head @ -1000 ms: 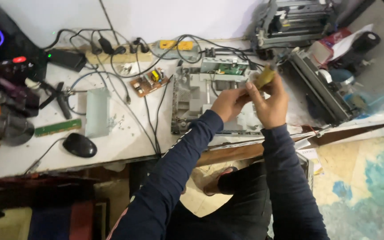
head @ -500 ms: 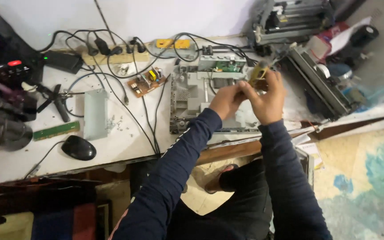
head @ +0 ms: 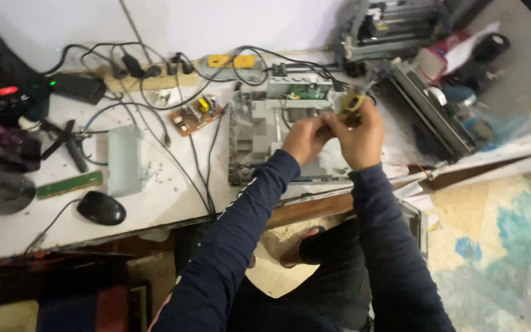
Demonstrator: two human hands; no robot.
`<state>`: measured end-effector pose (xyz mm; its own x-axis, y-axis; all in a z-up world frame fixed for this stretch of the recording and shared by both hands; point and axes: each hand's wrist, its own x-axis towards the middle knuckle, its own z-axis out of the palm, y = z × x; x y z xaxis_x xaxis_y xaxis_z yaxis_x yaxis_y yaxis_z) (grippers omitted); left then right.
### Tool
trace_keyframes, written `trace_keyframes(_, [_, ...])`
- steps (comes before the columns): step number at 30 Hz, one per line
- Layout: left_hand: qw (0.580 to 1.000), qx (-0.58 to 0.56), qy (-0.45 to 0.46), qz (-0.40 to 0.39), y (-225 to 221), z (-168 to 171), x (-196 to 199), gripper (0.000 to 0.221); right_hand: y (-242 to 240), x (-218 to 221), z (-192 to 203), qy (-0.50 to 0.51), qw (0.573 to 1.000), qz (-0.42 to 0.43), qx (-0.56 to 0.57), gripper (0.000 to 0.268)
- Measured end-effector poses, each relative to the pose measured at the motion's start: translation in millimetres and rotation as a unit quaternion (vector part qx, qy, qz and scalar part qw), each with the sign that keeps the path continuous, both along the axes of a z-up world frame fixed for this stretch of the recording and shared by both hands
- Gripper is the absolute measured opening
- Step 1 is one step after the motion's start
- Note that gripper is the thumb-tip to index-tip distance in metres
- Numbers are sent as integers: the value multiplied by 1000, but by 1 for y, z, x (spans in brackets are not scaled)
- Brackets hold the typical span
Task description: Disassembling an electronic device by removing screws and extracting internal components like circuit boards and metal shields.
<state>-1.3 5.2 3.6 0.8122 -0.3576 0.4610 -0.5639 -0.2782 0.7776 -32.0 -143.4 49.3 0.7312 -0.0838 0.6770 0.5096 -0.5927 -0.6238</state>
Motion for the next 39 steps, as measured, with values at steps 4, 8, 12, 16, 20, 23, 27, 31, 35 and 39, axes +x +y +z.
trace_keyframes(4, [998, -57, -8, -13, 3, 9, -1, 12, 17, -12, 19, 12, 999, -53, -8, 57])
trace_keyframes(8, [985, -163, 49, -22, 3, -25, 22, 25, 14, -14, 23, 22, 998, 30, 53, 52])
trace_keyframes(12, [994, -105, 25, 6, -2, -37, 26, 30, 3, -15, 23, 26, 994, 57, 94, 50])
trace_keyframes(16, [999, -5, -33, 27, -3, -38, 26, 35, -3, -22, 34, -8, 991, 71, 109, 48])
trace_keyframes(20, [990, 136, -35, 25, 3, -18, 13, 39, -14, -22, 38, -36, 989, 77, 123, 45])
trace_keyframes(23, [991, 136, 8, 7, 7, 16, -7, 33, -13, -27, 43, -43, 985, 89, 141, 48])
trace_keyframes(27, [980, 191, -44, 25, -1, -14, 14, 22, -8, -39, 50, -36, 983, 97, 151, 47])
trace_keyframes(31, [977, 210, -36, 27, -3, -19, 19, 20, -21, -37, 47, -70, 981, 83, 159, 49])
trace_keyframes(35, [977, 208, -50, 6, -5, -18, 15, 15, -36, -49, 59, -107, 983, 35, 142, 49])
trace_keyframes(39, [971, 207, -117, -9, -12, -25, 14, 16, -48, -55, 54, -98, 984, 17, 151, 47])
